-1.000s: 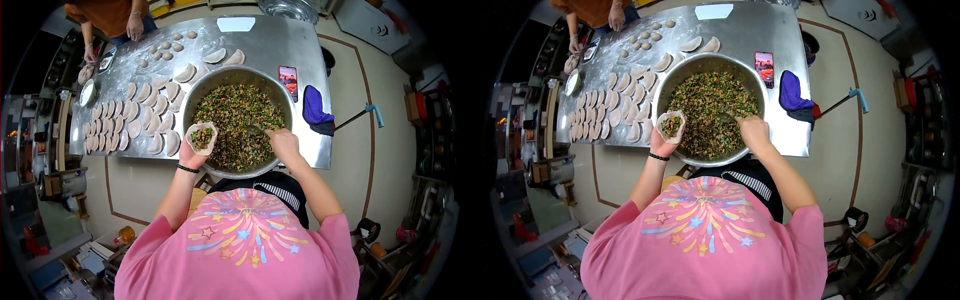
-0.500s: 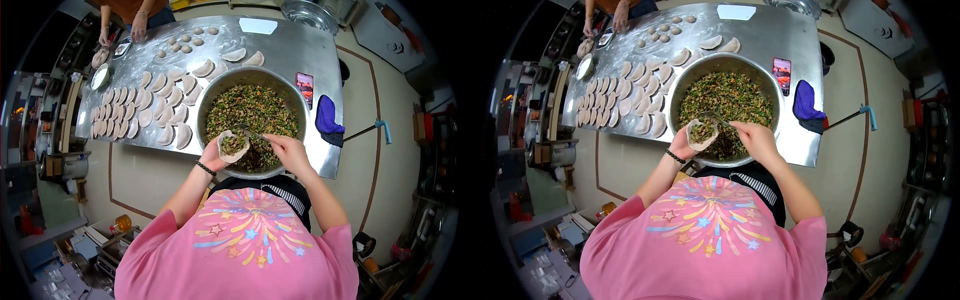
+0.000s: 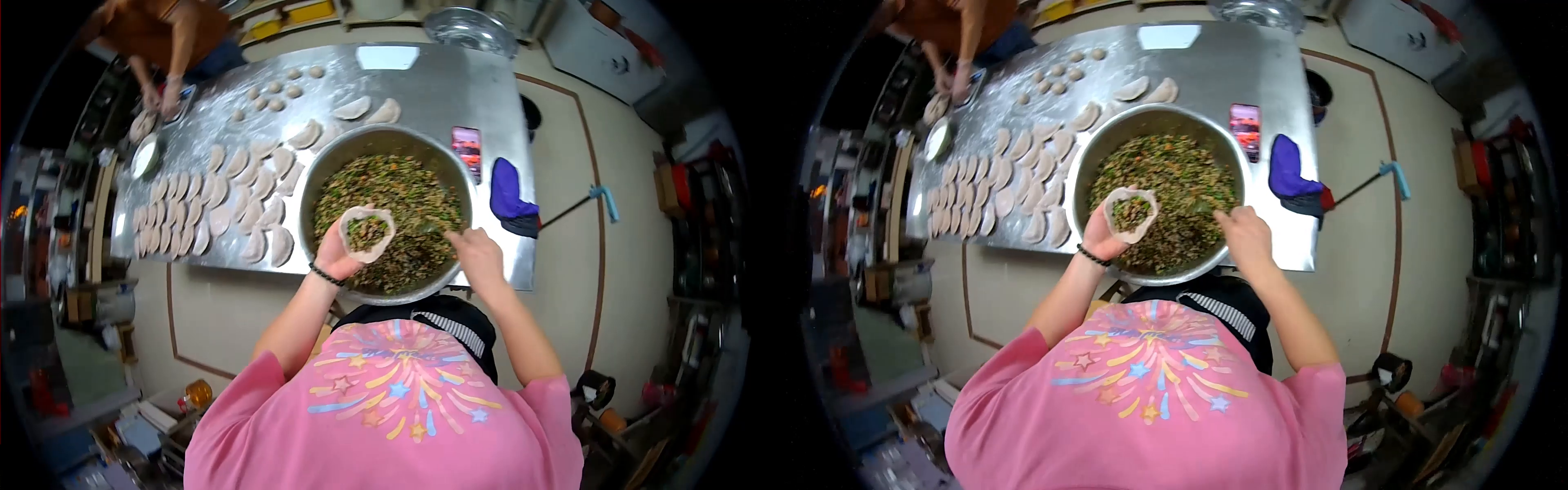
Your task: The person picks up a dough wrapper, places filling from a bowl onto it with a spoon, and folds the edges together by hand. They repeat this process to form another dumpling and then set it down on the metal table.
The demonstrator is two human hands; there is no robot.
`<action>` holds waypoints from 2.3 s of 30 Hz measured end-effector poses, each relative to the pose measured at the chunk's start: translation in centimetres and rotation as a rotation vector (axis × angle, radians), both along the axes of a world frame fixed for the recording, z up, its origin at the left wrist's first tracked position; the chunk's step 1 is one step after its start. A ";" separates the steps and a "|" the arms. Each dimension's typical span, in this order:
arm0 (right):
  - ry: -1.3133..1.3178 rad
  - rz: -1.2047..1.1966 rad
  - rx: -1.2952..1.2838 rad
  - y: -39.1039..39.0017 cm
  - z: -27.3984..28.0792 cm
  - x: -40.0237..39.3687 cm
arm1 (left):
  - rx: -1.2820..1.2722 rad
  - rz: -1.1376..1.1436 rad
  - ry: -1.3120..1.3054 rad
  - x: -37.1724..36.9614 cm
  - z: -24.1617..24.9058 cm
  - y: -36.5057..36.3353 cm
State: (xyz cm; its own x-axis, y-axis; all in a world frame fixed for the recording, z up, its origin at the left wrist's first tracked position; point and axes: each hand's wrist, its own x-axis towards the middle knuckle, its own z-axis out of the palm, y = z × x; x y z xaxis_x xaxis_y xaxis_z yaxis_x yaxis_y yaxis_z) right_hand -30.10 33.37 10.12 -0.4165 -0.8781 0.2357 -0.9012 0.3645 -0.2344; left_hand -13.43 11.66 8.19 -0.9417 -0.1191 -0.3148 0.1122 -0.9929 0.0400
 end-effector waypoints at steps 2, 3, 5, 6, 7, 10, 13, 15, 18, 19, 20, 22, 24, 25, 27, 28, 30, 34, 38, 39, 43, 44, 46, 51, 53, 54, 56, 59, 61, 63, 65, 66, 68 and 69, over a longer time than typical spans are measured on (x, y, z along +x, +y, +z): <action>0.023 0.089 -0.015 0.6 -2.4 0.1 | 0.023 -0.018 -0.044 -0.1 -0.5 0.3; -0.002 0.065 0.045 0.6 -2.1 0.4 | 0.008 -0.010 -0.084 -0.3 0.0 0.8; -0.059 0.049 0.060 0.0 -1.1 1.0 | 0.031 -0.003 -0.120 -0.6 0.8 1.6; -0.089 0.054 0.016 -0.4 -0.1 1.2 | 0.032 -0.021 -0.123 -0.8 1.1 2.1; -0.177 0.079 -0.068 -0.8 1.5 1.4 | -0.005 -0.038 -0.102 -1.0 1.5 2.5; -0.200 0.302 -0.371 -1.1 4.6 2.0 | -0.082 -0.095 -0.061 -1.5 2.4 3.8; -0.187 0.439 -0.483 -1.3 4.9 2.6 | -0.012 -0.221 0.046 -1.9 3.9 5.0; -0.231 0.453 -0.500 -1.3 4.9 2.6 | -0.041 -0.221 -0.006 -1.8 4.0 5.6; -0.292 0.447 -0.528 -1.5 5.0 2.9 | -0.277 -0.240 -0.151 -2.1 5.2 6.6; -0.366 0.421 -0.527 -1.5 5.0 2.9 | -0.486 -0.247 -0.277 -2.1 5.6 6.9; -0.441 0.396 -0.526 -1.4 5.0 2.9 | -0.486 -0.249 -0.279 -2.0 5.5 6.9; -0.495 0.371 -0.524 -1.5 4.9 3.0 | -1.084 -0.332 -0.225 -1.7 5.3 6.8; -0.546 0.345 -0.523 -1.7 4.8 3.0 | -1.084 -0.387 -0.241 -1.5 5.6 6.2; -0.571 0.330 -0.517 -1.8 4.9 2.9 | -1.213 -0.414 -0.162 -1.5 6.1 6.2; -0.601 0.315 -0.511 -1.9 4.9 2.8 | -1.321 -0.459 -0.026 -1.3 6.5 5.9; -0.584 0.328 -0.494 -2.0 5.1 2.8 | -1.319 -0.460 -0.034 -1.3 6.6 5.9; -0.582 0.352 -0.476 -2.1 5.6 2.8 | -1.494 -0.454 -0.095 -1.4 6.7 6.0; -0.663 0.253 -0.522 -0.8 6.9 2.1 | -1.335 -0.305 -0.056 -1.4 7.2 5.8; -0.637 0.159 -0.340 0.5 7.3 1.2 | -1.325 -0.278 -0.062 -1.3 7.5 5.4; -0.638 0.161 -0.324 0.6 7.2 1.1 | -1.331 -0.267 -0.054 -1.4 7.5 5.4; -0.651 0.127 -0.364 0.7 7.2 1.3 | -1.344 -0.272 -0.054 -1.5 7.5 5.4; -0.650 0.124 -0.367 0.8 7.6 1.4 | -1.347 -0.276 -0.051 -1.5 7.5 5.4; -0.396 0.196 -0.429 1.0 8.8 1.4 | -1.295 -0.254 -0.075 -1.5 7.8 5.6; -0.315 0.235 -0.432 1.0 9.1 1.8 | -1.339 -0.300 -0.111 -1.4 7.2 5.4; -0.314 0.266 -0.441 1.0 9.4 1.9 | -1.316 -0.303 -0.105 -1.2 6.9 5.4; -0.317 0.305 -0.452 0.8 9.6 2.0 | -1.294 -0.301 -0.109 -1.2 6.9 5.5; -0.292 0.328 -0.461 0.6 9.4 2.3 | -1.328 -0.299 -0.101 -1.2 6.9 5.5; -0.314 0.307 -0.499 0.6 9.1 2.1 | -1.377 -0.265 -0.059 -1.3 6.8 5.4; -0.482 0.145 -0.491 0.9 8.1 1.3 | -1.301 -0.278 -0.121 -1.1 6.8 5.3; -0.564 0.111 -0.484 0.7 8.1 1.0 | -1.271 -0.258 -0.132 -1.0 6.9 5.3; -0.629 0.118 -0.454 0.4 8.5 1.2 | -1.295 -0.238 -0.140 -0.9 7.2 5.2; -0.642 0.141 -0.435 0.3 8.5 1.3 | -1.321 -0.244 -0.116 -1.0 7.3 5.2; -0.651 0.158 -0.416 0.3 8.5 1.3 | -1.345 -0.254 -0.087 -1.2 7.4 5.3; -0.688 0.161 -0.391 0.3 8.5 1.2 | -1.353 -0.250 -0.083 -1.2 7.5 5.3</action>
State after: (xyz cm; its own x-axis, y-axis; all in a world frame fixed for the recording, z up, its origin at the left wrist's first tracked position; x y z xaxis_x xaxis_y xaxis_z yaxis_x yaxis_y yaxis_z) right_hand -28.88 33.68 18.60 -0.4554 -0.8469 0.2747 -0.5429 0.0196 -0.8396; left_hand -14.63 16.99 15.68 -0.9676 -0.2062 -0.1459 -0.1118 -0.1682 0.9794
